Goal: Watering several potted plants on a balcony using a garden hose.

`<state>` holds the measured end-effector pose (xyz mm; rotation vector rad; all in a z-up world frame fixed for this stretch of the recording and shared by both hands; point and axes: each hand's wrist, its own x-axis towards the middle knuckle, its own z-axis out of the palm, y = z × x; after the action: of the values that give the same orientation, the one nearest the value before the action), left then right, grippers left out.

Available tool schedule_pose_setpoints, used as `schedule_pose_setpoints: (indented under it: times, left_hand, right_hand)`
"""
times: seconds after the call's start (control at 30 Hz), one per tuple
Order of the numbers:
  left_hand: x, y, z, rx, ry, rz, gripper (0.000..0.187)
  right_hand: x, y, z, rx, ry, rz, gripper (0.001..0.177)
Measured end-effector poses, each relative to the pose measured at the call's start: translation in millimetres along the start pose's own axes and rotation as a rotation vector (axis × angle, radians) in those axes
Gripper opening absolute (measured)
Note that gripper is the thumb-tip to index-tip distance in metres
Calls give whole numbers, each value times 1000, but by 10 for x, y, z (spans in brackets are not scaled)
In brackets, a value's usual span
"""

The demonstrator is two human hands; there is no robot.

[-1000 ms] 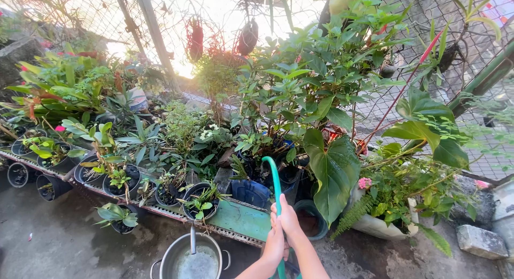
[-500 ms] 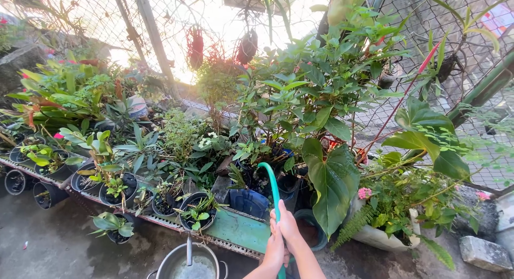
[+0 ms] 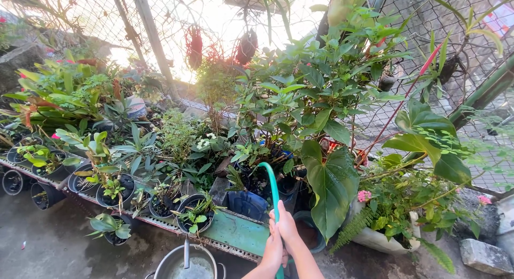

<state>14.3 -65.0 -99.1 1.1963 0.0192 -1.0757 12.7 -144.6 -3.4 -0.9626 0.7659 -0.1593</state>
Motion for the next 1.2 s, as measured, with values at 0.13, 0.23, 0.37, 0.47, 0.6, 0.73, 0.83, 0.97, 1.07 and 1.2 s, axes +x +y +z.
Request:
schedule_pose_setpoints:
  times: [0.13,0.23,0.37,0.47,0.6,0.73,0.83,0.97,1.07,1.2]
  left_hand:
    - [-42,193,-23,37,-91,-73,66]
    - [-142,303,39,60,-97,-123,61]
    - [-223,282,137,39,-13,-93,55]
    - [-149,192,98,11,-16,-81,53]
    - [-218,378,82,67,-72,-156,61]
    - [-247,367,143,74,-49,-155,62]
    - [-160,220,149,43,-8,-91,61]
    - [-200,268,129,67,-33,-130,61]
    - [-294,421,155,102,-61,-183,63]
    - [-406,488,262,76,-53,-177,66]
  right_hand:
    - [-30,-85,60,33,62,-55,61]
    - [-33,-103,40,16,152,-69,61]
    - [94,2,-70,9,58,-25,61]
    - [67,-9,-58,-3,19,-10,59]
    - [-41,-125,41,-18,129,-45,62]
    - [-35,-119,8,11,154,-39,60]
    - [57,-34,-86,51,74,-1,61]
    - [21,-47,-73,8,32,-8,60]
    - [-46,-101,-37,4,111,-30,61]
    - [-9,-71,-84,-1,155,10,61]
